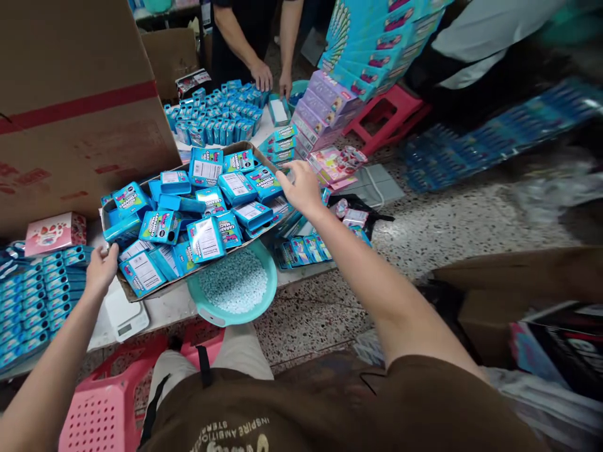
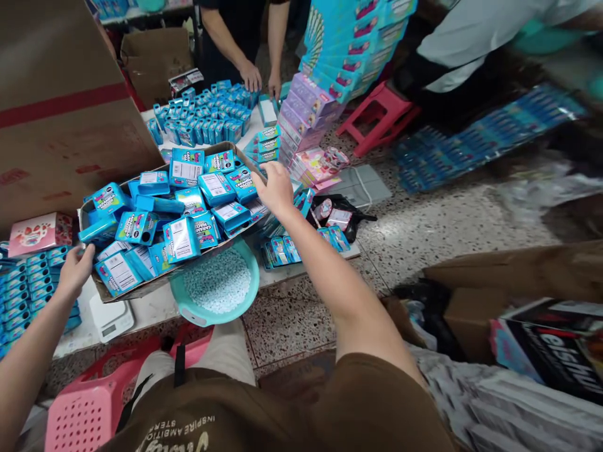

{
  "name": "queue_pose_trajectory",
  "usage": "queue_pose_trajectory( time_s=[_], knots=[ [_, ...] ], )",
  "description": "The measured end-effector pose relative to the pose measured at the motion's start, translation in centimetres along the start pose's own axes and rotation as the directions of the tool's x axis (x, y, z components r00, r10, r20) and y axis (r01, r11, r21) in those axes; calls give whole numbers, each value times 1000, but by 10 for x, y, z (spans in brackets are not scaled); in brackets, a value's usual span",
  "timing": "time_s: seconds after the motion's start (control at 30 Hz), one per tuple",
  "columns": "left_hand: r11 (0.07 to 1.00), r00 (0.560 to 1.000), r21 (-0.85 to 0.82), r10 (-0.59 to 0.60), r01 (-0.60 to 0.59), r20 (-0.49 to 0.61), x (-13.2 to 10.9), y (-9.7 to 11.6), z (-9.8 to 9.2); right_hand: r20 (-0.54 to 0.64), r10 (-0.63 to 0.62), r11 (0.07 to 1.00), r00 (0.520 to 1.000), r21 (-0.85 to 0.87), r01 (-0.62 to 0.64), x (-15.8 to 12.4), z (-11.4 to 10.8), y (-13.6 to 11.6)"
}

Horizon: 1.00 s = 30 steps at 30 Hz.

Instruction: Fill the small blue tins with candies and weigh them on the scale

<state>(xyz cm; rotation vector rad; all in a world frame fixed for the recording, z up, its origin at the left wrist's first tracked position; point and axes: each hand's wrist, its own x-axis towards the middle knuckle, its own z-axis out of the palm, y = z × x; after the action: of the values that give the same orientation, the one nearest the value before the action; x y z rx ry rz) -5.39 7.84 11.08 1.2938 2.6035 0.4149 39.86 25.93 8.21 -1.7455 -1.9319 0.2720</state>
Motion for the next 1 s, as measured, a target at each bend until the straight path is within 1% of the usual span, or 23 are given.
queue_pose_trajectory(
  time_s=[0.03, 0.07, 0.1, 0.13, 0.17, 0.2, 0.23, 0.3, 0.33, 0.37, 0.43, 0.47, 0.5, 0.53, 0.57, 0.6, 0.63, 0.7, 0.77, 0.8, 0.87, 0.9, 1.0],
  knots=[
    [998, 990, 3, 58, -58, -126, -8, 6, -4, -60, -33, 999, 998, 31, 35, -18, -8, -8],
    [989, 953, 11, 147, -149, -264, -18, 14, -8, -106, -45, 997, 993, 60, 51, -39, -15, -15],
    [963, 888, 29, 260, -269, -379, -30, 24, -10, -131, -45, 995, 990, 86, 57, -63, -18, -22],
    [914, 811, 41, 377, -403, -447, -43, 36, -10, -133, -37, 993, 990, 109, 51, -89, -19, -29],
    [853, 756, 26, 476, -521, -448, -56, 49, -7, -103, -27, 991, 994, 127, 40, -117, -16, -33],
    [788, 727, -12, 561, -615, -396, -70, 63, -1, -52, -15, 990, 999, 137, 22, -145, -9, -36],
    [723, 701, -59, 643, -689, -307, -82, 78, 7, 13, 6, 991, 1000, 133, -7, -172, 0, -38],
    [660, 671, -128, 734, -741, -104, -101, 109, 27, 211, 9, 996, 978, 81, -27, -223, 22, -35],
    [675, 687, -150, 725, -723, -51, -107, 122, 38, 306, 7, 999, 952, 45, -22, -244, 33, -32],
    [709, 721, -165, 693, -686, -19, -111, 135, 48, 367, 56, 998, 929, -16, -54, -264, 44, -28],
    [786, 799, -176, 602, -593, -3, -111, 153, 64, 378, 289, 953, 880, -198, -228, -295, 61, -20],
    [813, 827, -179, 563, -554, -4, -110, 159, 70, 368, 403, 909, 838, -270, -319, -307, 67, -17],
    [828, 843, -183, 538, -530, -6, -107, 163, 75, 355, 496, 861, 792, -317, -397, -317, 72, -15],
    [832, 849, -192, 529, -520, -3, -104, 165, 78, 346, 553, 827, 758, -337, -450, -324, 77, -13],
    [829, 846, -205, 533, -520, 5, -102, 166, 80, 336, 578, 811, 744, -335, -479, -329, 80, -12],
    [823, 841, -221, 541, -524, 18, -99, 166, 82, 314, 578, 812, 753, -320, -489, -332, 82, -11],
    [818, 836, -235, 547, -526, 35, -97, 166, 83, 282, 556, 825, 782, -299, -479, -332, 84, -11],
    [821, 836, -251, 544, -513, 73, -95, 167, 83, 242, 454, 884, 857, -244, -399, -324, 86, -11],
    [833, 846, -259, 525, -489, 93, -94, 170, 82, 306, 279, 958, 910, -155, -242, -307, 90, -9],
    [839, 852, -262, 514, -477, 95, -95, 171, 79, 368, 175, 984, 913, -98, -149, -296, 94, -7],
    [846, 869, -285, 489, -450, 79, -102, 173, 71, 493, 6, 1000, 870, -14, 1, -274, 103, -2],
    [845, 880, -312, 471, -434, 53, -108, 172, 65, 545, -41, 999, 838, 0, 49, -264, 109, 0],
    [803, 926, -483, 376, -348, -41, -143, 159, 41, 647, -55, 992, 761, -48, 112, -245, 127, 3]
  ],
)
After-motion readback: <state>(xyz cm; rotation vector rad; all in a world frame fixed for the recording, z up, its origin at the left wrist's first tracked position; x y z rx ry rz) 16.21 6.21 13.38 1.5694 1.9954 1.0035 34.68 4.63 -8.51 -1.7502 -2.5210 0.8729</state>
